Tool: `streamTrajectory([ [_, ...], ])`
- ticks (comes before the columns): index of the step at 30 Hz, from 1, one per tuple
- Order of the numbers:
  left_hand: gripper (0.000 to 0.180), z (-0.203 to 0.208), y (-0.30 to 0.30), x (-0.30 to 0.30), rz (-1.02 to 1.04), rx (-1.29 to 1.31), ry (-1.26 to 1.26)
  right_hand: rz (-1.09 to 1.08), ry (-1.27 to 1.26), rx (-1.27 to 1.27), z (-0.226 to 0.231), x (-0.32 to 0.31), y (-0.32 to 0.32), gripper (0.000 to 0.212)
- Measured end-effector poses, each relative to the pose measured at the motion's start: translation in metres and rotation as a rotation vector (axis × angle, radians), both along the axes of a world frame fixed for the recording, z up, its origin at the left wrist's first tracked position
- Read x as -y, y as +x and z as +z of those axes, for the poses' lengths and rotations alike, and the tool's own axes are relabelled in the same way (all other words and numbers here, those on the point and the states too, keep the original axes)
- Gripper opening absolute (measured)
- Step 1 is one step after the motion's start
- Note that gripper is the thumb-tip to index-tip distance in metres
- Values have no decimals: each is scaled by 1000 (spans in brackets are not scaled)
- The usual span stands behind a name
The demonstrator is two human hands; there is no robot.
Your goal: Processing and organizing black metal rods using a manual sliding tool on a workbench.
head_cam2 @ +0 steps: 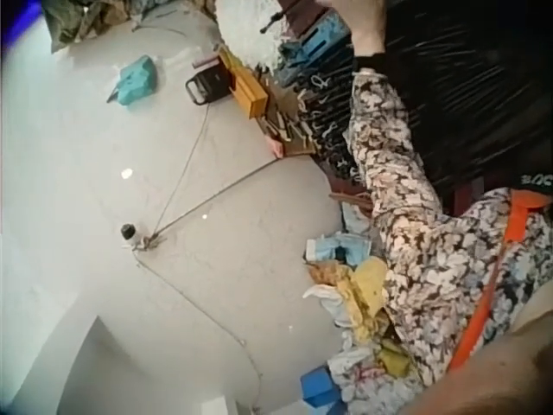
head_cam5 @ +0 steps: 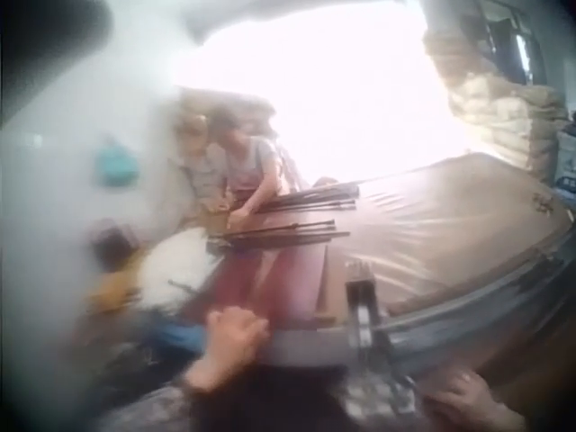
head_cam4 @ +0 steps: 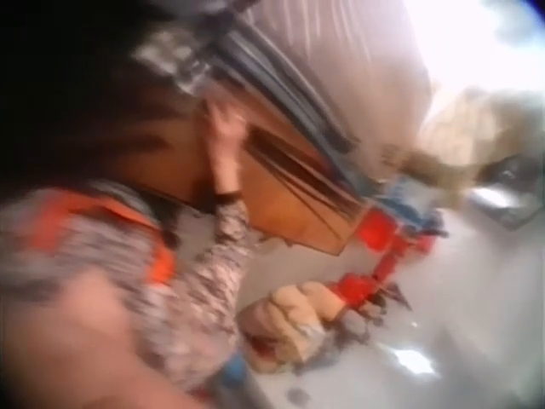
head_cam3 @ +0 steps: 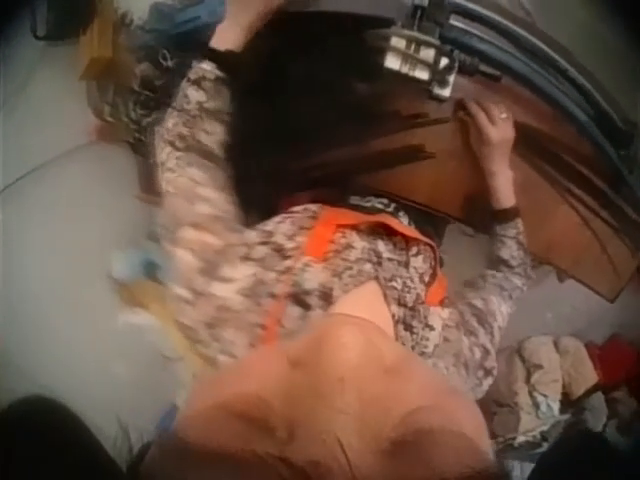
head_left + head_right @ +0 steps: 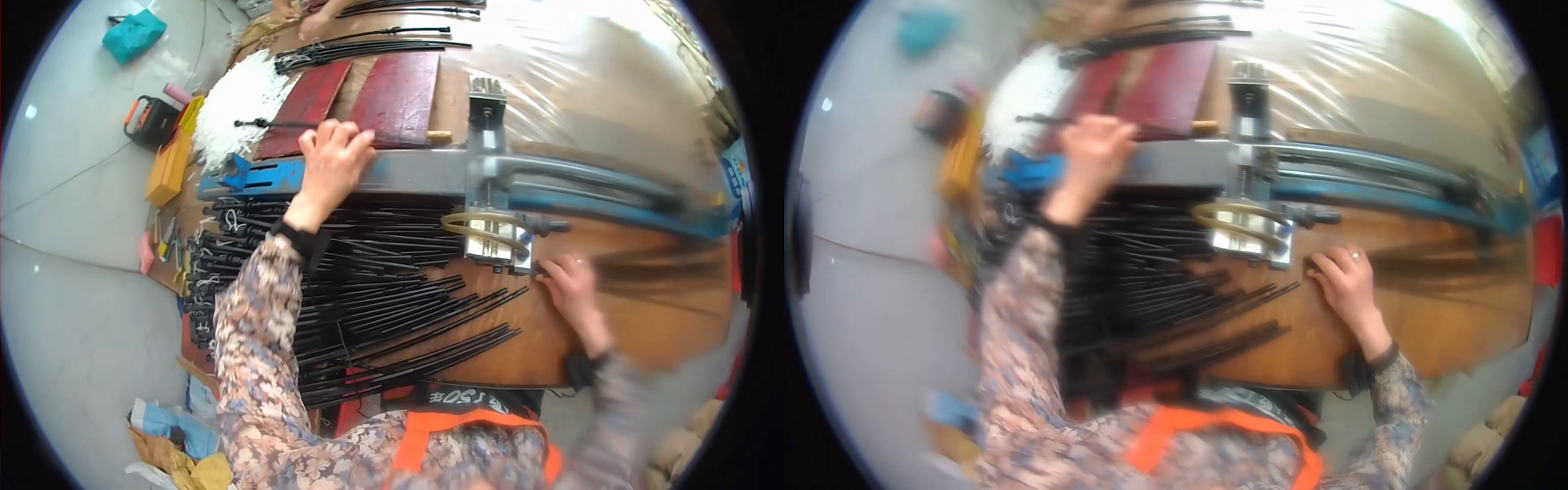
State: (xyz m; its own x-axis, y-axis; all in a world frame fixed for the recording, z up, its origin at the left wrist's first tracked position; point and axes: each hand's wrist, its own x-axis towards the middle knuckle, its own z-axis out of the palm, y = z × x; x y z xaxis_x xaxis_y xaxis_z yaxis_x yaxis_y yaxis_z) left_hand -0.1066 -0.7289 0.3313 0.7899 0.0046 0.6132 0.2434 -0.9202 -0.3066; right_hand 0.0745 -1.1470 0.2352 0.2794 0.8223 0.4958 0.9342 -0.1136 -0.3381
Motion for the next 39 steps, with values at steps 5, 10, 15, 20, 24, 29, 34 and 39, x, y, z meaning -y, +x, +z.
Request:
streamTrajectory([
  [5, 18, -10, -104, 34, -92, -438, -299, -42, -21, -227, 14, -5, -4, 15],
  [10, 11, -4, -112, 32, -103, -698, -479, -129, -173, -112, 47, -7, -17, 18],
  [15, 27, -4, -123, 23, -172, -682, -400, -153, -188, -125, 68, -12, -32, 22],
  [20, 53, -13, -97, 21, -374, -529, -338, -164, -317, -233, 74, 6, -20, 20],
  [24, 60, 1, -70, 106, -292, -541, -249, 25, -300, -324, 51, -1, -7, 17],
  [29, 64, -3, -51, 183, -353, -565, -453, 58, -36, -427, 37, 13, -25, 13],
  [34, 61, 1, -30, 216, -411, -607, -409, 65, 270, -512, 12, 36, -34, 18],
  [39, 50, 25, -18, 240, -419, -665, -425, 56, 290, -413, 22, 54, -34, 25],
])
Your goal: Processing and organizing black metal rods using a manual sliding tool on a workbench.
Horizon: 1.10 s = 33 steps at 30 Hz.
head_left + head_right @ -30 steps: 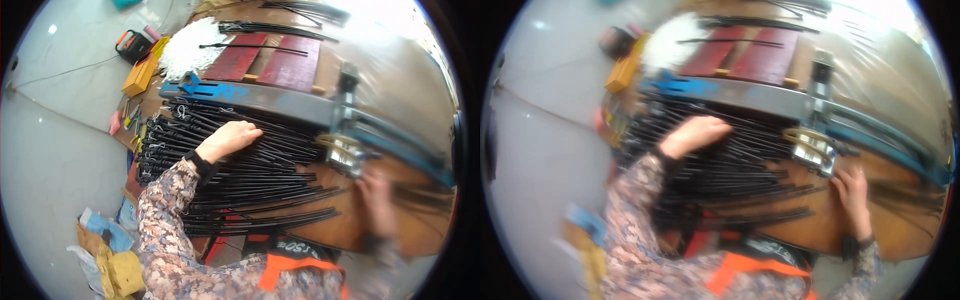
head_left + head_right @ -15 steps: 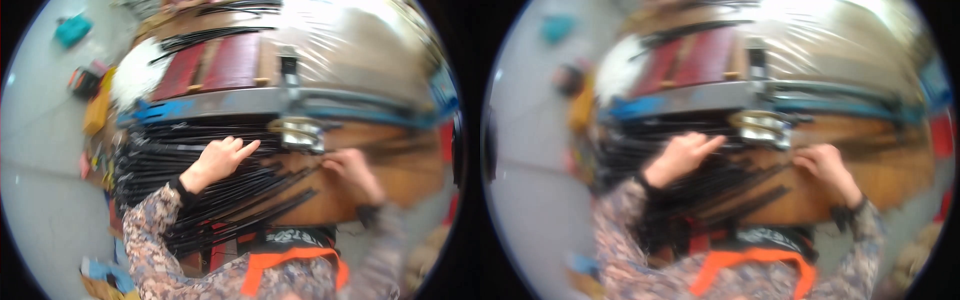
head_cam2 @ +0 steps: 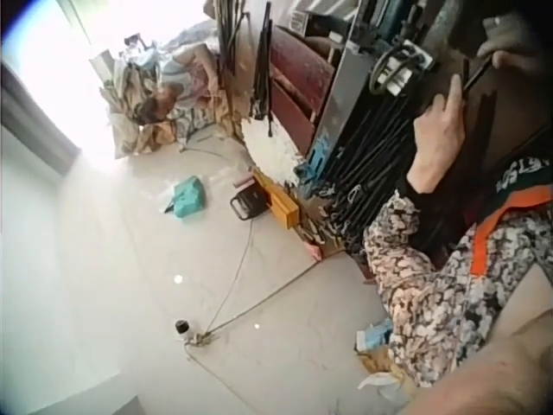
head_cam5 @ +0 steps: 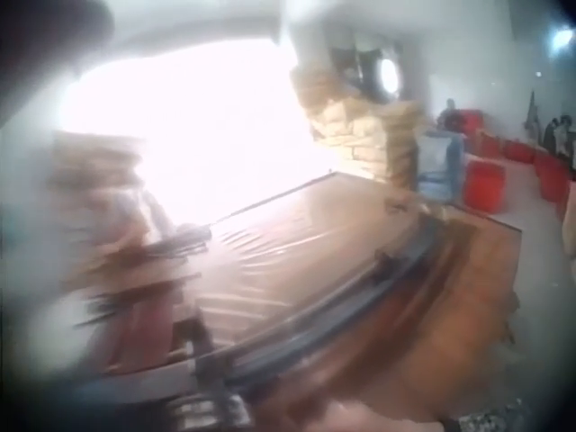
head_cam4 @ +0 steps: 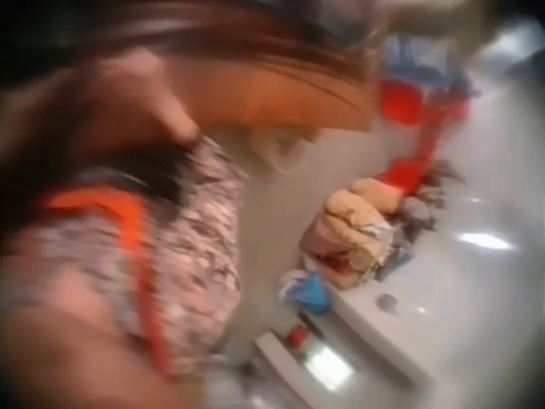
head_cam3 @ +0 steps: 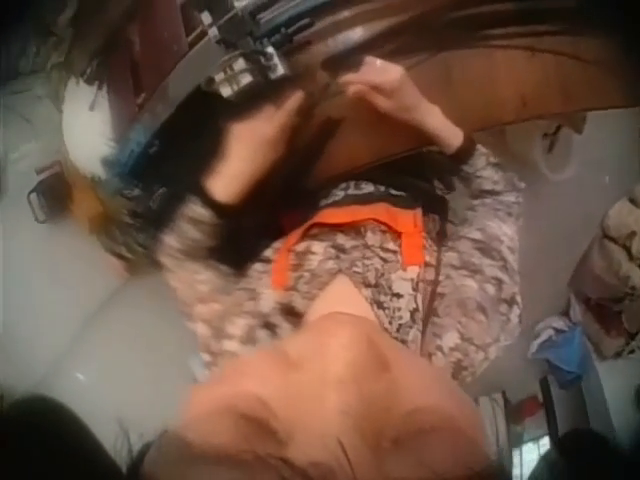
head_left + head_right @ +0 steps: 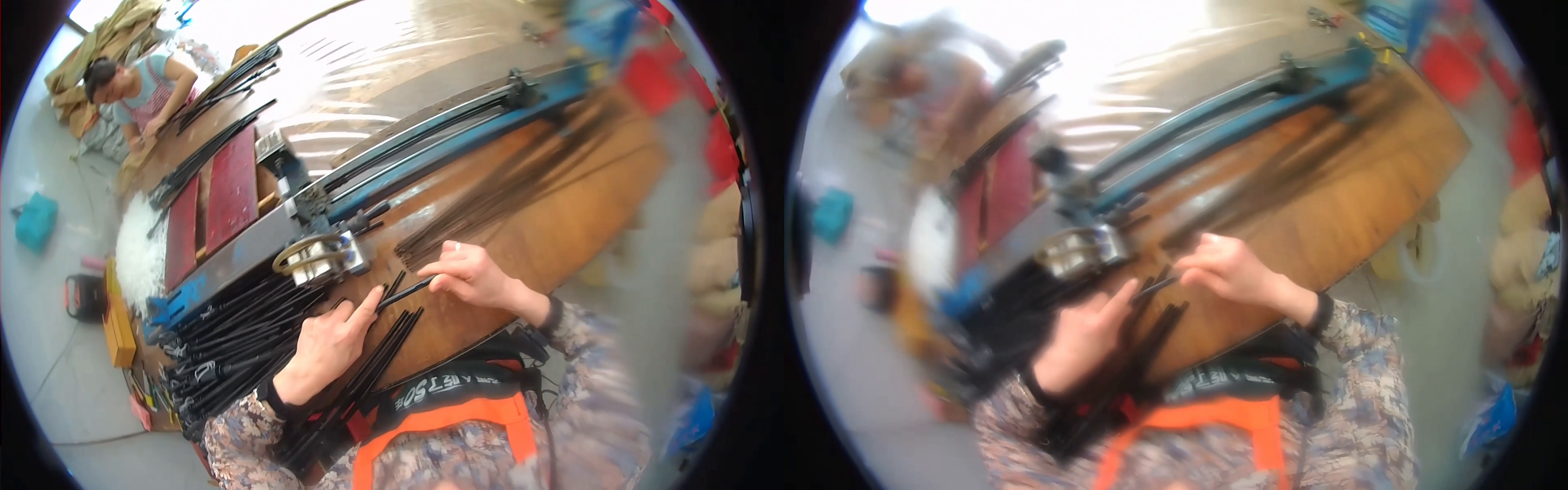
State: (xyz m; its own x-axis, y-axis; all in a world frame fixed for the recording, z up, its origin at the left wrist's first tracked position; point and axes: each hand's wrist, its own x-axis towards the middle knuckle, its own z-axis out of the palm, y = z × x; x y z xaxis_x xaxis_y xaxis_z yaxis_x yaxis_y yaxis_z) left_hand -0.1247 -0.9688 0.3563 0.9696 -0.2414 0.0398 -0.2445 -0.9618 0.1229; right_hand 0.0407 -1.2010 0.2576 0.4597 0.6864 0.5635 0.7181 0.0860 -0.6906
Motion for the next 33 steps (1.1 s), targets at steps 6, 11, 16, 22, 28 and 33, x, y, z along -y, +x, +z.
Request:
streamTrajectory([
  [6, 40, 12, 28, 10, -20, 69, 140, -46, 67, 543, 17, -16, 14, 48],
  [11, 38, 81, 57, -25, -95, 312, 169, -589, -107, 265, 16, 53, 99, 51],
  [16, 37, 94, 94, -25, -138, 262, 172, -384, 76, 545, 46, 34, 103, 40],
  [22, 32, 73, 111, -41, -143, 259, 114, -575, -27, 348, 16, 75, 123, 25],
  [28, 38, 80, 126, -10, -151, 220, 120, -164, -282, 342, 3, 23, 70, 30],
  [33, 39, 96, 112, -5, -95, 197, 109, 155, -323, 307, 48, 4, 35, 33],
])
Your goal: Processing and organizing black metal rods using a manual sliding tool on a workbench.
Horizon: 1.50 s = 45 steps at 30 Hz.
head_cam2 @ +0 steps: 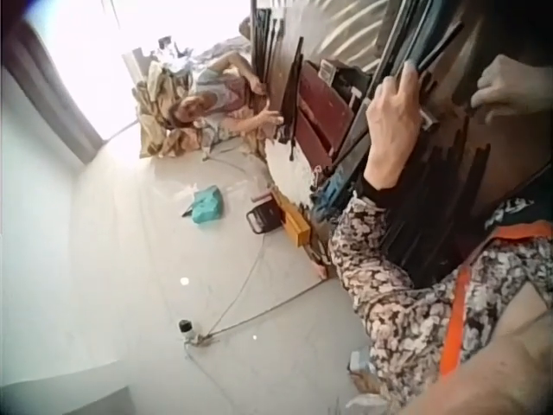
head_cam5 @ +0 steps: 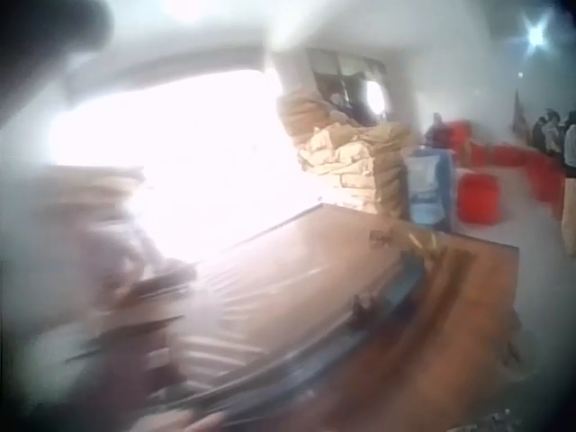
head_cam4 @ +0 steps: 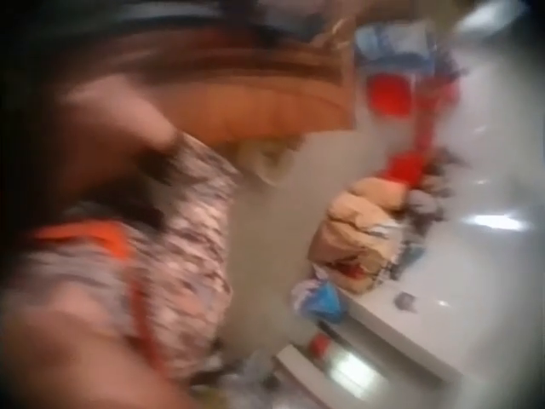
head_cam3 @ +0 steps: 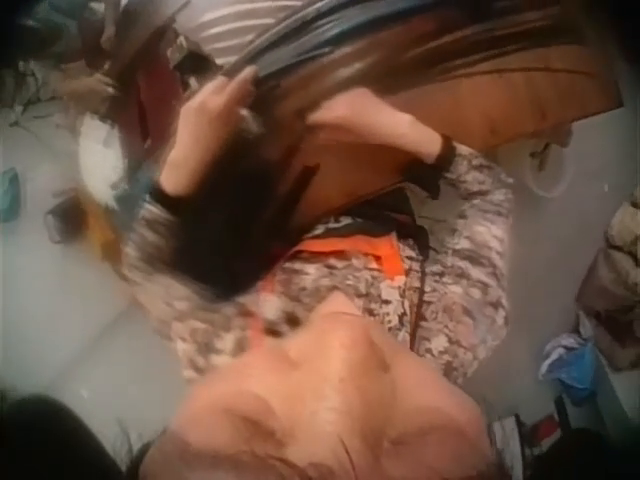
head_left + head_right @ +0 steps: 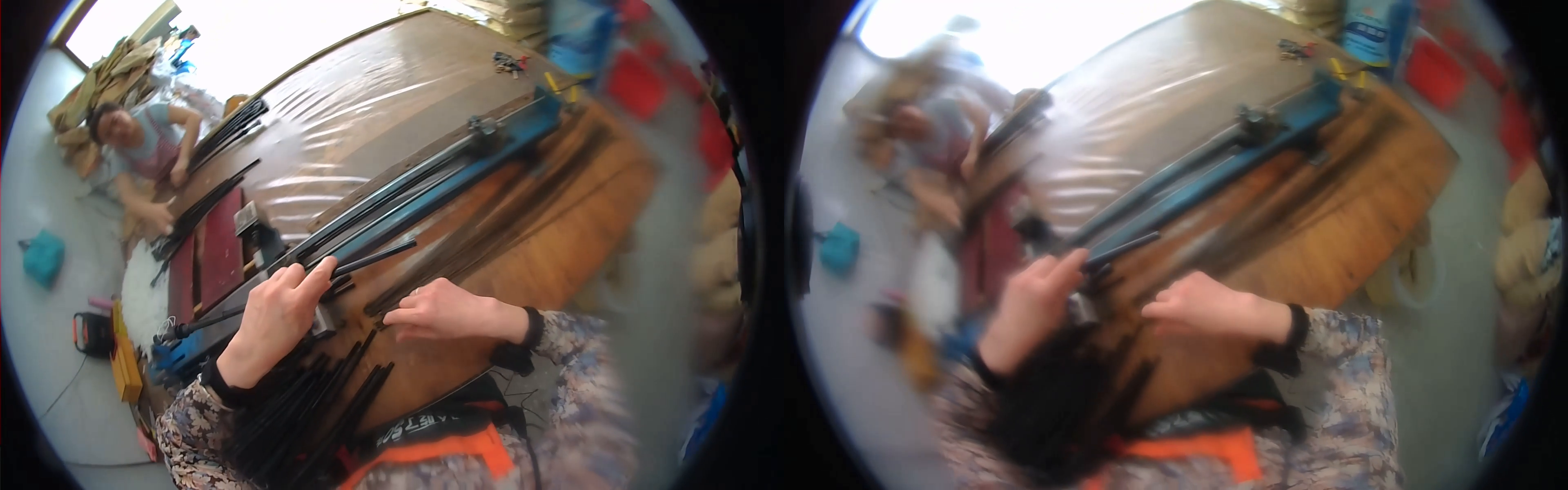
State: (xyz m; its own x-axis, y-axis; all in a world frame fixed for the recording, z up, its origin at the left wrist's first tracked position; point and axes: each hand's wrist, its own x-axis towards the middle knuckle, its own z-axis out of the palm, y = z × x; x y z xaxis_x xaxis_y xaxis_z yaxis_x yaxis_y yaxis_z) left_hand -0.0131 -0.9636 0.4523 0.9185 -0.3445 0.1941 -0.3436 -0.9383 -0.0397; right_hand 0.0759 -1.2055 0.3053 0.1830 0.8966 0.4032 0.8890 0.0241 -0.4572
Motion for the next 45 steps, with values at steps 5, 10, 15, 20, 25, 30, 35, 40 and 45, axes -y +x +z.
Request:
streamTrajectory([
  [5, 39, -9, -25, -20, 28, 33, 11, -140, 364, -235, 16, 1, 15, 35],
  [10, 39, -15, -44, -17, 19, 42, -17, -328, 402, -373, 19, -4, 9, 40],
  [15, 39, -17, -47, -9, 12, 55, -38, -353, 388, -298, 24, 0, 8, 43],
  [20, 39, -20, -48, -11, 2, 54, -48, -415, 455, -144, 21, -1, 9, 43],
  [25, 40, -24, -49, -13, 2, 47, -60, -493, 451, -146, 19, 3, 7, 36],
  [30, 40, -26, -46, -11, -17, 21, -67, -540, 414, 278, 21, 9, 13, 47],
  [35, 33, -21, -46, -15, 4, -195, -246, -622, 408, 636, 32, 10, 17, 47],
  [40, 28, -17, -39, -15, 81, -594, -432, -521, 476, 671, 16, 11, 23, 47],
  [45, 23, -25, -30, -8, 91, -530, -213, -509, 329, 712, 18, 16, 21, 52],
])
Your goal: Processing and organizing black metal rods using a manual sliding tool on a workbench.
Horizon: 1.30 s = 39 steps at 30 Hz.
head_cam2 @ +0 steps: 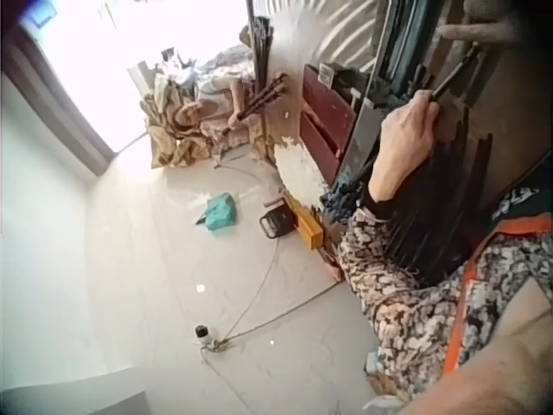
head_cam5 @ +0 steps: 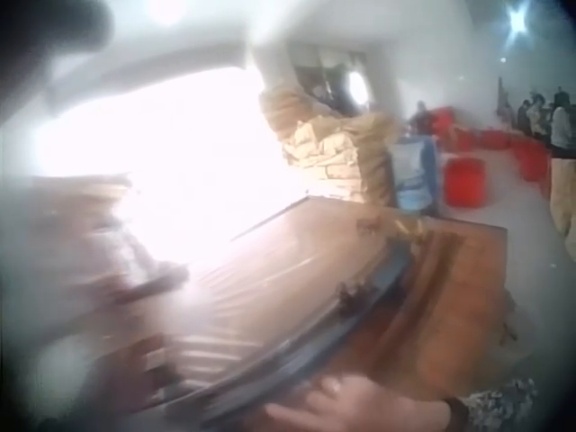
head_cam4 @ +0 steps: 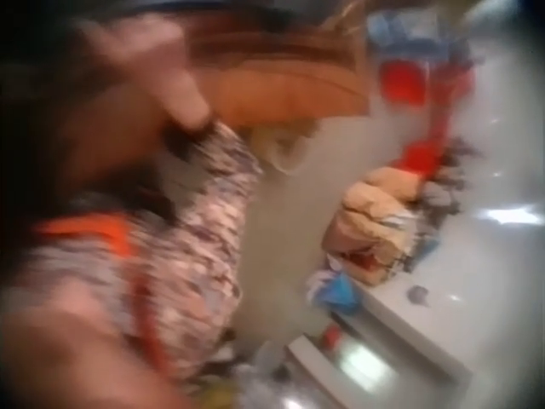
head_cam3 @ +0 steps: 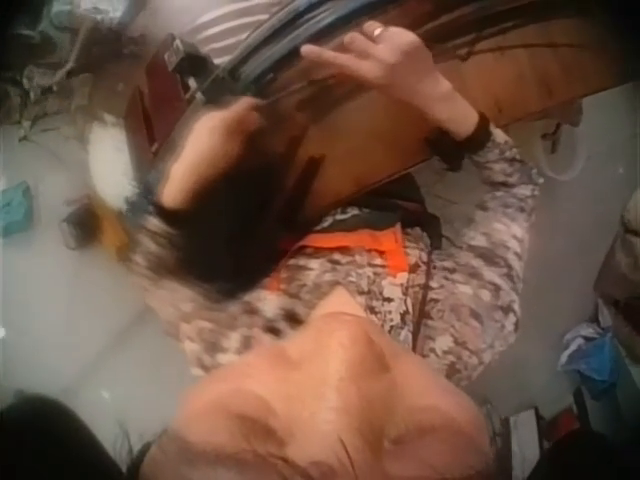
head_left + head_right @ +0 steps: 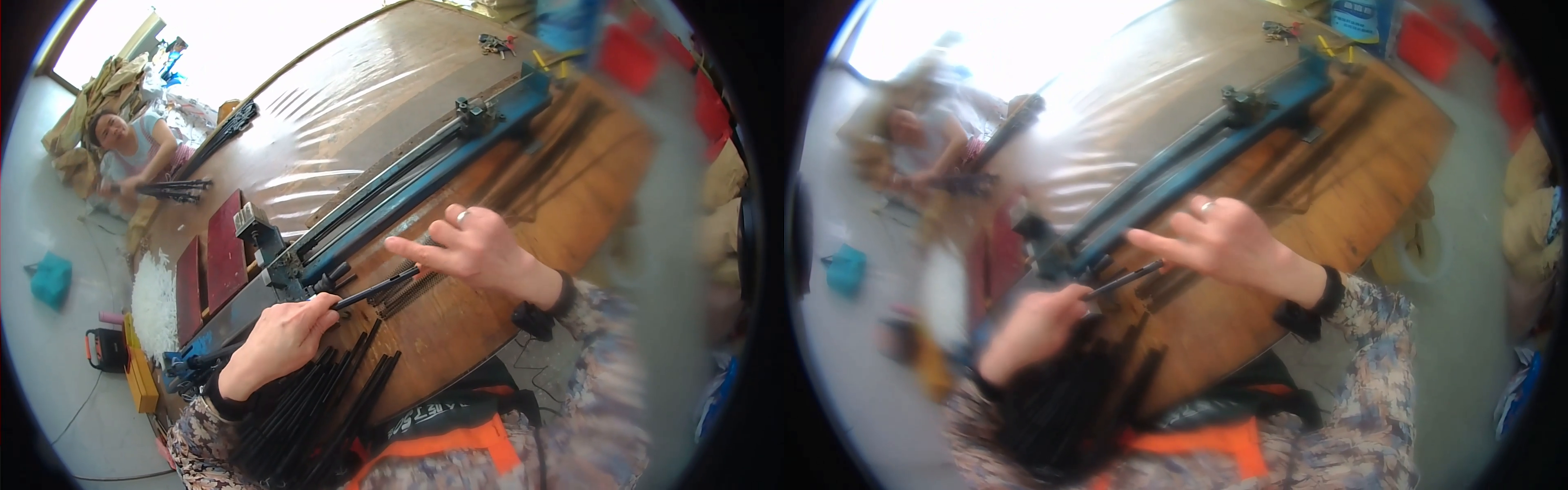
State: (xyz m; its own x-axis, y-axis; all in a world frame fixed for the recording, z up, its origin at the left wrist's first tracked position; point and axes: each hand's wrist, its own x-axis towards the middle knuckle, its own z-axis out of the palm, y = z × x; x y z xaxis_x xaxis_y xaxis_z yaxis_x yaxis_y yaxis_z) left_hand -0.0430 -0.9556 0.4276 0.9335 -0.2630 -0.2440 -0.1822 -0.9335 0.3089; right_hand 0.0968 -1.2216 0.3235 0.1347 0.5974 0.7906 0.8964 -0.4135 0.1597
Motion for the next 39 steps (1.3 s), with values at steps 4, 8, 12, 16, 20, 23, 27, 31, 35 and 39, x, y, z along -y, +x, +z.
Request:
streamTrajectory([
  [4, 18, -3, 9, 19, -73, 116, -25, 100, -79, -59, 10, -31, -11, 61],
  [8, 12, 10, 30, 4, -56, 310, 100, 324, 314, -287, -11, -7, 46, 61],
  [12, 15, -2, 52, -22, -121, 515, 214, -80, 319, -430, -57, 39, 79, 46],
  [16, 24, -8, 56, -3, -234, 525, 138, -15, 280, -336, -48, 51, 81, 41],
  [20, 23, -20, 69, -10, -227, 456, 132, 2, 324, -307, -37, 36, 78, 44],
  [23, 20, -16, 59, 0, -226, 451, 61, 204, 196, -309, -46, 32, 86, 42],
  [27, 26, -10, 50, -22, -100, 509, 172, -279, 287, -561, -41, -1, 54, 39],
  [31, 31, 12, 37, -16, -148, 561, 170, 188, 329, -448, 1, -28, 15, 56],
  [35, 33, 18, 15, -47, -42, 697, 308, 164, 300, -502, -25, -16, 28, 39],
  [39, 36, 17, 6, -26, -141, 669, 264, 458, 479, -293, -4, -63, 13, 36],
])
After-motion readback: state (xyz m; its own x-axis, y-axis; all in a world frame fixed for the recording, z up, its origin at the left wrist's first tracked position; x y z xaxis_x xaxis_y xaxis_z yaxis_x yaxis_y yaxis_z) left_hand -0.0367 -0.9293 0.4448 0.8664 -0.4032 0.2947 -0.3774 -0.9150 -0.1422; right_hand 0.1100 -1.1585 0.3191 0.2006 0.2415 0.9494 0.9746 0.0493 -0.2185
